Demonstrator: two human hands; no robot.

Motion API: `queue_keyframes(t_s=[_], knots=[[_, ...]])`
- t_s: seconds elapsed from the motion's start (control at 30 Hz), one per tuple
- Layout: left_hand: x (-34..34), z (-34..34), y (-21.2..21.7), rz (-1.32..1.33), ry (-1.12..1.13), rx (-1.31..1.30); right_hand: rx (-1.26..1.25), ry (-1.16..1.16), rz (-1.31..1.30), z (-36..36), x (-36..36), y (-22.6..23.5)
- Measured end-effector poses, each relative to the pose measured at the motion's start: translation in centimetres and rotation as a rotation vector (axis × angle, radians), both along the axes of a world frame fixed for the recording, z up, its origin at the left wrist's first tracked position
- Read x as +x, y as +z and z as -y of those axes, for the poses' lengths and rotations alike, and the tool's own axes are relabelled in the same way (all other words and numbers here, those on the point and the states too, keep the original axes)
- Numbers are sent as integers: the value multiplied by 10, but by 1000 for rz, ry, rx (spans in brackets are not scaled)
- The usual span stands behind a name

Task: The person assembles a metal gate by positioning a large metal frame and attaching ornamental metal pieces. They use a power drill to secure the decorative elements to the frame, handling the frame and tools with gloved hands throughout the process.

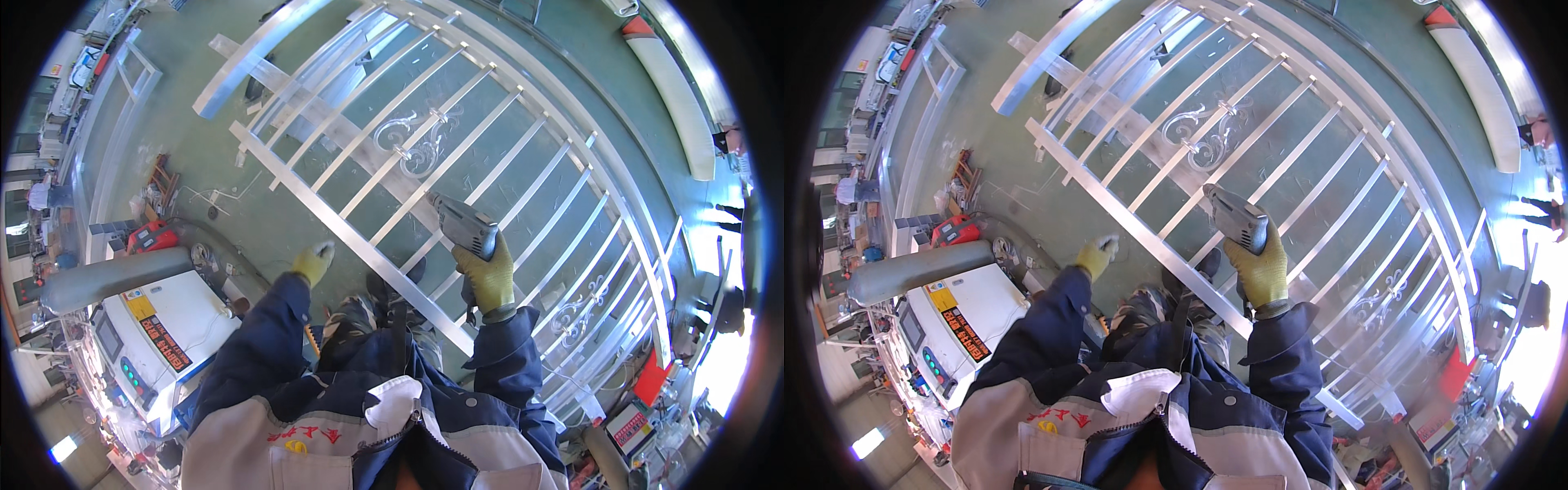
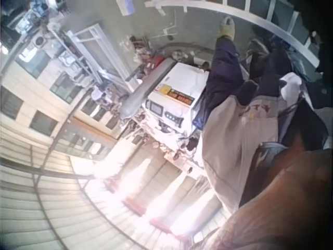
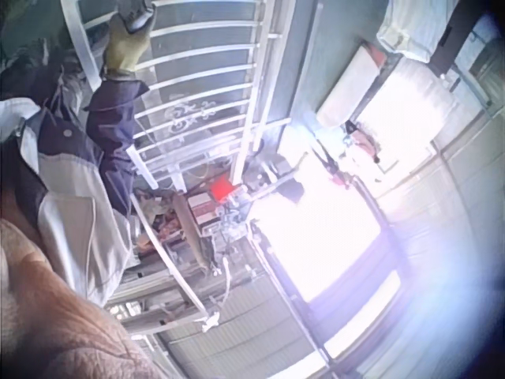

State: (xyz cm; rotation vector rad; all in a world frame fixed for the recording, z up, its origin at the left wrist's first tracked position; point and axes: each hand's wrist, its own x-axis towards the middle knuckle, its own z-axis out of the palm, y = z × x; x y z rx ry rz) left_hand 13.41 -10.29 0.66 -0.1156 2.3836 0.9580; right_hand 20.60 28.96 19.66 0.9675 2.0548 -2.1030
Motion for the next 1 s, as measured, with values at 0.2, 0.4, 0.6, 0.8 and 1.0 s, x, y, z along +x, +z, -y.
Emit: queue_keyframes(t_s=[0.2, 0.4, 0.6, 0.8, 1.0], knots=[[-127, -85, -13, -58, -132, 102, 28, -71, 128, 10, -46, 0], [-229, -144, -70, -72, -173, 99, 28, -193, 252, 37, -108, -19], [-291, -196, -125, 2, -290, 37, 227, -176, 258, 64, -150, -90], [-305, -213, -116, -11, -369, -106, 259, -131, 357, 80, -189, -127], [-300, -212, -136, -63, -383, -48, 240, -126, 393, 82, -204, -144]])
